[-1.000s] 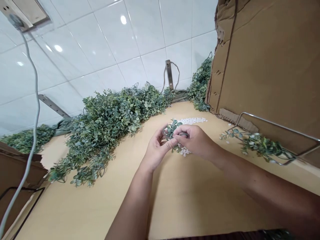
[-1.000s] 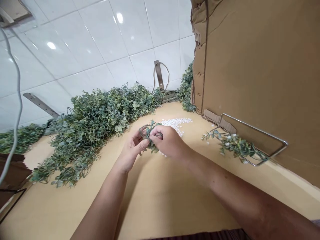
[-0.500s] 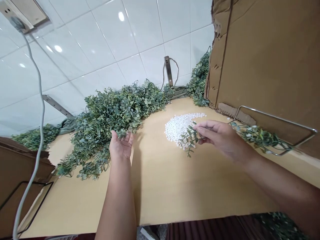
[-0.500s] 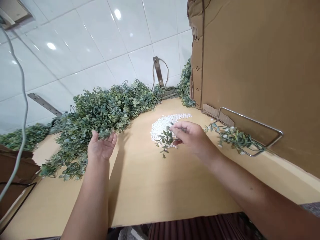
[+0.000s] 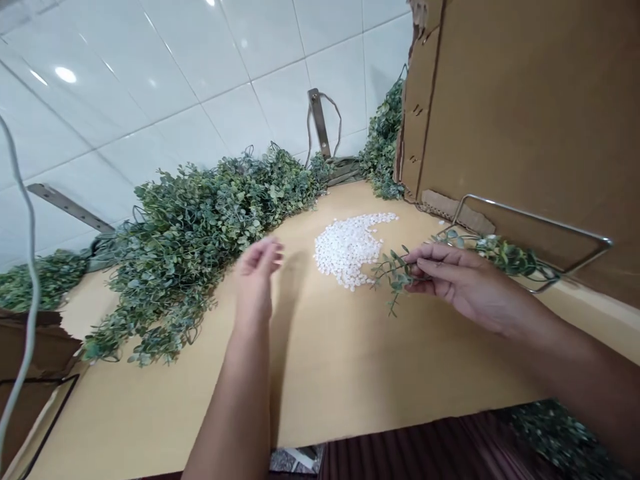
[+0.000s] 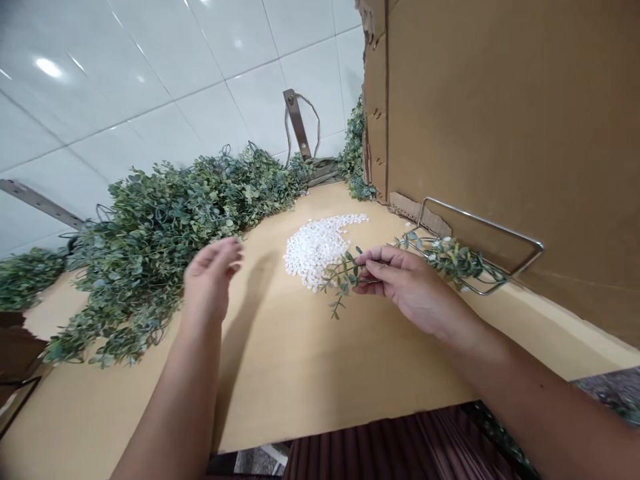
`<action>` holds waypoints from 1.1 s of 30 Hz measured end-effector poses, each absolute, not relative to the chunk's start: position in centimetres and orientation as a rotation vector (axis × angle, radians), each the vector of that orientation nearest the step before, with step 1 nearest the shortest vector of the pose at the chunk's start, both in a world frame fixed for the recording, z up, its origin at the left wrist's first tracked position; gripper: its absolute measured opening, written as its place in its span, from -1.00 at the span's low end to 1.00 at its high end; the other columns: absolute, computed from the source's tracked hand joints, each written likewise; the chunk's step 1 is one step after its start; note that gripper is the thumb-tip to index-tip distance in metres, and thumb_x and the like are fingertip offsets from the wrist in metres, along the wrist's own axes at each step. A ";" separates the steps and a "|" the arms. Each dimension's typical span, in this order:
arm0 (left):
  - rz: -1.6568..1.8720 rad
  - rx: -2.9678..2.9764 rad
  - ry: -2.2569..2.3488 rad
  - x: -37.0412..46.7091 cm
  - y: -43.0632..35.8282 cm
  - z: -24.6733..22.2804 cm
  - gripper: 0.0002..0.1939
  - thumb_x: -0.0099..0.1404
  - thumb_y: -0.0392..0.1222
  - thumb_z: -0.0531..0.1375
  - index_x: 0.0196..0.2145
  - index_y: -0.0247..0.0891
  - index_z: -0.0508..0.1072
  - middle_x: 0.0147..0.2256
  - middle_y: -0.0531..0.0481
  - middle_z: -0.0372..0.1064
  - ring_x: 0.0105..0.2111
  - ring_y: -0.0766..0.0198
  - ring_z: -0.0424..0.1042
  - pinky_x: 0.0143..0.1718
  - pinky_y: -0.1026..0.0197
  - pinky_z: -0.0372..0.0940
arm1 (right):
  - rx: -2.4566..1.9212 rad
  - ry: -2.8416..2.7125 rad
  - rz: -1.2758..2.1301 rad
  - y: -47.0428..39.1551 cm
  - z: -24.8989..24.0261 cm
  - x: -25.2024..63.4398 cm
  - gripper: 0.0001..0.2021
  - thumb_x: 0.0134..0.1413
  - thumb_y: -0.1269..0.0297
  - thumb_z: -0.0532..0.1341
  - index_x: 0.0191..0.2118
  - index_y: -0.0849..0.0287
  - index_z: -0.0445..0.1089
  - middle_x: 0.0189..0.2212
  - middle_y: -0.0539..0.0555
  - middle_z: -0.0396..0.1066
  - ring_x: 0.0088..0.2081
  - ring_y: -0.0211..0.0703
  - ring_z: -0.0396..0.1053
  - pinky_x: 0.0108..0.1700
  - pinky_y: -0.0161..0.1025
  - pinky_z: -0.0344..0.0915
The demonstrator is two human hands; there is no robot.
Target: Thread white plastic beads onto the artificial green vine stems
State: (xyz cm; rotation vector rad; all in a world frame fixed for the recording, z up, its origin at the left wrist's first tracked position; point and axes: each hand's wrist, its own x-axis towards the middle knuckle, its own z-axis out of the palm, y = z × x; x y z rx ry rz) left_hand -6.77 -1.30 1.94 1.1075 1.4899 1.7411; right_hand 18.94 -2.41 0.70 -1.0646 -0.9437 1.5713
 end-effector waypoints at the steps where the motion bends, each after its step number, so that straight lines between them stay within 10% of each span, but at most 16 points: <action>1: 1.472 1.311 1.465 -5.4 -1.4 1.4 -0.87 -0.01 -0.24 0.24 -0.43 -0.29 0.47 -0.42 -0.01 0.41 -0.46 0.38 0.33 -0.41 0.33 0.23 | -1.075 -0.974 1.578 -2.6 0.5 19.1 -0.67 -0.47 0.12 0.41 -0.50 0.20 0.41 -0.56 -0.04 0.32 -0.48 -0.33 0.31 -0.38 -0.29 0.38; 14: 0.823 1.865 1.295 1.0 -3.4 -1.7 -0.71 0.15 -0.16 0.13 -0.21 -0.34 0.48 -0.43 -0.07 0.37 -0.49 0.33 0.26 -0.43 0.24 0.18 | -1.199 -1.489 1.452 -3.9 0.2 21.5 -0.73 -0.13 0.07 0.26 -0.37 0.16 0.47 -0.36 0.07 0.50 -0.30 -0.19 0.44 -0.14 -0.22 0.34; 20: 0.799 1.521 1.175 1.2 -3.6 -1.3 -0.81 0.17 -0.24 0.06 -0.40 -0.33 0.47 -0.50 0.00 0.36 -0.50 0.36 0.27 -0.44 0.28 0.17 | -1.177 -1.595 1.379 -4.1 -0.2 22.0 -0.74 -0.05 0.06 0.21 -0.29 0.11 0.47 -0.32 0.07 0.50 -0.26 -0.14 0.45 -0.14 -0.16 0.36; 28: 0.718 1.574 1.151 0.8 -4.0 -0.3 -0.89 0.11 -0.24 0.10 -0.51 -0.32 0.37 -0.58 0.08 0.22 -0.57 0.42 0.14 -0.53 0.32 0.03 | -1.066 -2.136 0.460 -3.7 2.5 21.9 -0.78 0.05 0.26 0.14 -0.16 0.07 0.40 -0.14 0.09 0.38 -0.10 -0.12 0.34 -0.07 -0.14 0.28; 33: 0.746 1.413 1.114 0.7 -3.6 -0.3 -0.82 0.08 -0.16 0.14 -0.55 -0.34 0.37 -0.57 0.04 0.28 -0.53 0.39 0.22 -0.46 0.30 0.13 | -0.955 -2.381 0.591 -3.4 1.3 17.5 -0.80 0.08 0.43 0.04 -0.23 0.25 0.38 -0.27 0.18 0.40 -0.24 -0.11 0.35 -0.20 -0.17 0.28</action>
